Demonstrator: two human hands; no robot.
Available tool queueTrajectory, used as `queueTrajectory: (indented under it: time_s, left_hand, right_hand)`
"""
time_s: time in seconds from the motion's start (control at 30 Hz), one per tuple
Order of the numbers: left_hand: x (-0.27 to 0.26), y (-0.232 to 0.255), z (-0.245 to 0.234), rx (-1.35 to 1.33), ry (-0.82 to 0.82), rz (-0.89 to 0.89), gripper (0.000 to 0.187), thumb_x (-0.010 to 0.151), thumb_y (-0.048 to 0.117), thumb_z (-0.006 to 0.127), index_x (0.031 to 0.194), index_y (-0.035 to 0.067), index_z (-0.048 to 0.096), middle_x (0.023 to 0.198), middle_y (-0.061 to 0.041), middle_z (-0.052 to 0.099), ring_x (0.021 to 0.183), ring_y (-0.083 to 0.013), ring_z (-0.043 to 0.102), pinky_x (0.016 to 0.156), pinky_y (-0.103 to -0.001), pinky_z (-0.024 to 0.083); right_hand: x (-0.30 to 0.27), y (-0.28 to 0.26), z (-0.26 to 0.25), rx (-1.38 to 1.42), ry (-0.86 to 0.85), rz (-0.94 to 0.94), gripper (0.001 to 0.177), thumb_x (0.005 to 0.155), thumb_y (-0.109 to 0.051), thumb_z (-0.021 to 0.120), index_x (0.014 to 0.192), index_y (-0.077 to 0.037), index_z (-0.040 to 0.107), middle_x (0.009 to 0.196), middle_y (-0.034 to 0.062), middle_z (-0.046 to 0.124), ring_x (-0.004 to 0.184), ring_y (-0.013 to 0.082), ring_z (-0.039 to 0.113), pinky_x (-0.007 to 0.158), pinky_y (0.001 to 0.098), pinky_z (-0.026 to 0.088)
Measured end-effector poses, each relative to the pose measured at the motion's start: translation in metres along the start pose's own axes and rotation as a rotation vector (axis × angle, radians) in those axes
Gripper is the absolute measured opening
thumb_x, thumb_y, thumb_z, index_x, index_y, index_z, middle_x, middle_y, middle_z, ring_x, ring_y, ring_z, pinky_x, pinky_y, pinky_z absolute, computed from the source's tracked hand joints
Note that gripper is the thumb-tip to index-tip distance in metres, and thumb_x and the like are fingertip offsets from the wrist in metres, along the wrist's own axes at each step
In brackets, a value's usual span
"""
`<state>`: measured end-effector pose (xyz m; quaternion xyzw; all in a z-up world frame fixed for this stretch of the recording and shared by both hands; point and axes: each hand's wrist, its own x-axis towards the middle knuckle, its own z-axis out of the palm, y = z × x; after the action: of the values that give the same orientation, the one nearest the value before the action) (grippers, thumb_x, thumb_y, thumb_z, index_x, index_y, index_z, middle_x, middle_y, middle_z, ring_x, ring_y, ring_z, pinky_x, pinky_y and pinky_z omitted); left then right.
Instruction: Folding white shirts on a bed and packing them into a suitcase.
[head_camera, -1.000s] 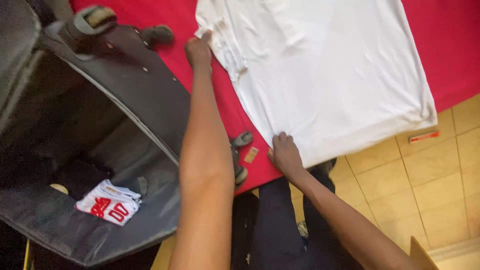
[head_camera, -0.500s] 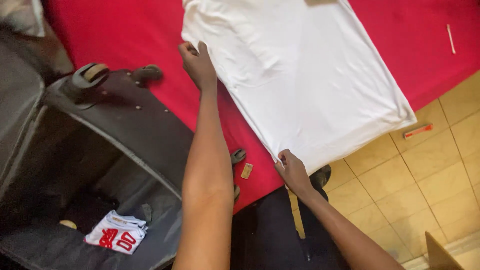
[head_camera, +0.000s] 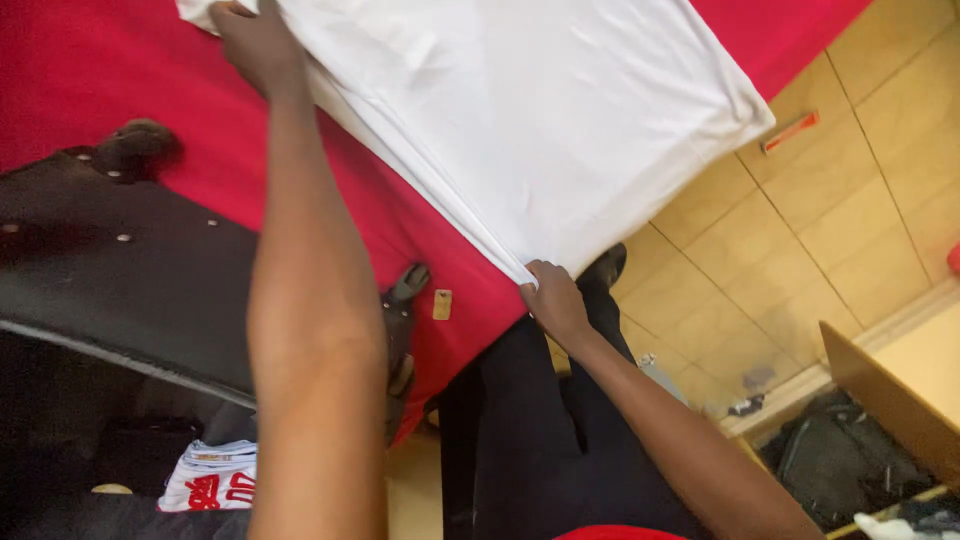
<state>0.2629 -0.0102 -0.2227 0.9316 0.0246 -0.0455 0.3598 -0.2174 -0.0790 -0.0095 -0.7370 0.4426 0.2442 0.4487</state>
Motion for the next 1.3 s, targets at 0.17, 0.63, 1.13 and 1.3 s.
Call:
queueTrajectory:
  time_s: [0.17,0.63,1.13,1.3]
  left_hand:
    - [0.019,-0.012,0.001,-0.01,-0.082,-0.014,0.037,0.093,0.033,0.074,0.092,0.007,0.048,0.085,-0.011,0.068,0.077,-0.024,0.069,0.077,-0.042,0.056]
    - [-0.012,-0.001,-0.01,-0.271,-0.004,0.055,0.034,0.102,0.035,0.067,0.096,0.007,0.048,0.087,-0.004,0.055,0.077,-0.0152,0.059,0.074,-0.033,0.054]
    - [-0.457,0.066,-0.069,-0.886,0.097,-0.48,0.045,0.101,0.024,0.068,0.129,-0.004,0.048,0.124,-0.014,0.059,0.115,-0.0202,0.059,0.106,-0.036,0.049]
    - [-0.505,0.049,-0.063,-1.017,-0.179,-0.686,0.044,0.092,0.02,0.071,0.126,-0.003,0.055,0.114,-0.009,0.068,0.106,-0.0162,0.065,0.098,-0.031,0.053]
  right_hand:
    - [-0.015,0.031,-0.016,-0.095,0.058,-0.058,0.018,0.09,-0.014,0.06,0.1,-0.001,0.068,0.095,0.0205,0.065,0.093,0.0406,0.059,0.084,0.0512,0.048]
    - [-0.018,0.092,-0.054,0.068,0.164,-0.132,0.017,0.093,-0.012,0.067,0.103,0.001,0.068,0.096,0.0187,0.069,0.09,0.0349,0.065,0.079,0.0437,0.051]
    - [-0.007,0.099,-0.062,0.24,-0.068,-0.014,0.037,0.089,-0.03,0.076,0.116,-0.004,0.07,0.099,0.0112,0.076,0.084,0.0171,0.071,0.075,0.0314,0.054]
    - [0.005,0.117,-0.054,0.222,-0.202,-0.088,0.037,0.089,-0.032,0.077,0.111,-0.004,0.073,0.095,0.0103,0.077,0.084,0.018,0.07,0.077,0.0309,0.053]
